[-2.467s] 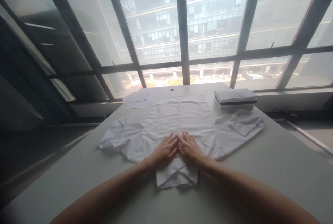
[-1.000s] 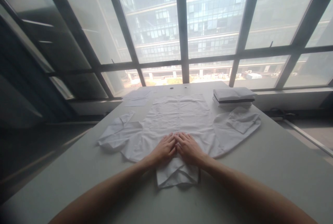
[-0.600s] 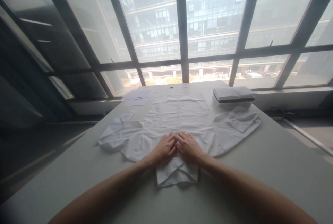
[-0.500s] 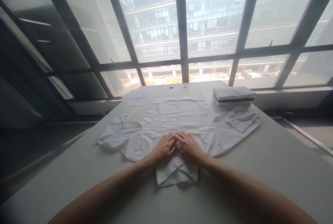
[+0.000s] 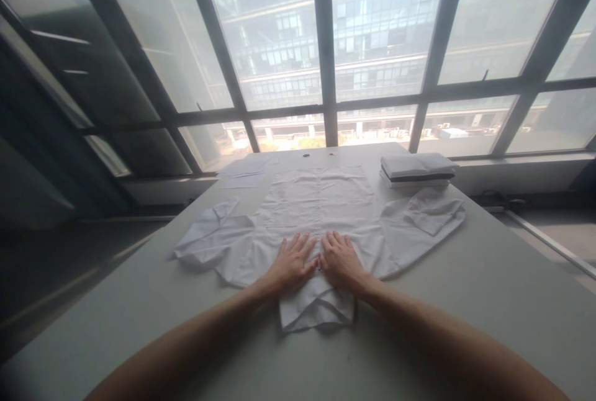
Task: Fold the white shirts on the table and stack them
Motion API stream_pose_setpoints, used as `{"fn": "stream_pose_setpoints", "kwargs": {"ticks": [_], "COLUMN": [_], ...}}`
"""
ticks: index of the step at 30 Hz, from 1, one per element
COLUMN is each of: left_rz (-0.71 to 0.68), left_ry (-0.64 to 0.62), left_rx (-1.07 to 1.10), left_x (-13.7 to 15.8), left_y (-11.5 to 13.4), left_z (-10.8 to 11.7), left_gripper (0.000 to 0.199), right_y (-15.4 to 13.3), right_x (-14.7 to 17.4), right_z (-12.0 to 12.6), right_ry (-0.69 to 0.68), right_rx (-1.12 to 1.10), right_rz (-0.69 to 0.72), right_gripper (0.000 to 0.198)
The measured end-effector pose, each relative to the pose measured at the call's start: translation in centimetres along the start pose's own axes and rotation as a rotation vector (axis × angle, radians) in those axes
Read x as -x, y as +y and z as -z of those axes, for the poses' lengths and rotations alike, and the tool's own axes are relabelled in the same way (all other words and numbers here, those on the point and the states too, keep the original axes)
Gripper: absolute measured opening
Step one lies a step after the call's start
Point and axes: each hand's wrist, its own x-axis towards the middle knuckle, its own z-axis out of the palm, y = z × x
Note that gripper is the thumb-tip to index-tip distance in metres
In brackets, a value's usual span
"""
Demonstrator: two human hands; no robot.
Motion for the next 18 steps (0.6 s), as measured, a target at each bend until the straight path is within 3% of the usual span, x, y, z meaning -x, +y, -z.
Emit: {"fn": "stream_pose_setpoints", "kwargs": {"ticks": [18], "left_rz": [0.013], "left_ry": [-0.026], "left_rx": [-0.032], "left_x": [-0.10], "left_y": [-0.03], "left_z": [-0.04], "left_gripper": [0.062], "right_y": [-0.02], "right_x": [-0.02], "right_z": [0.07], "right_ry": [-0.012], "right_rx": [0.013], "right_rz": [-0.012], "right_gripper": [0.051]}}
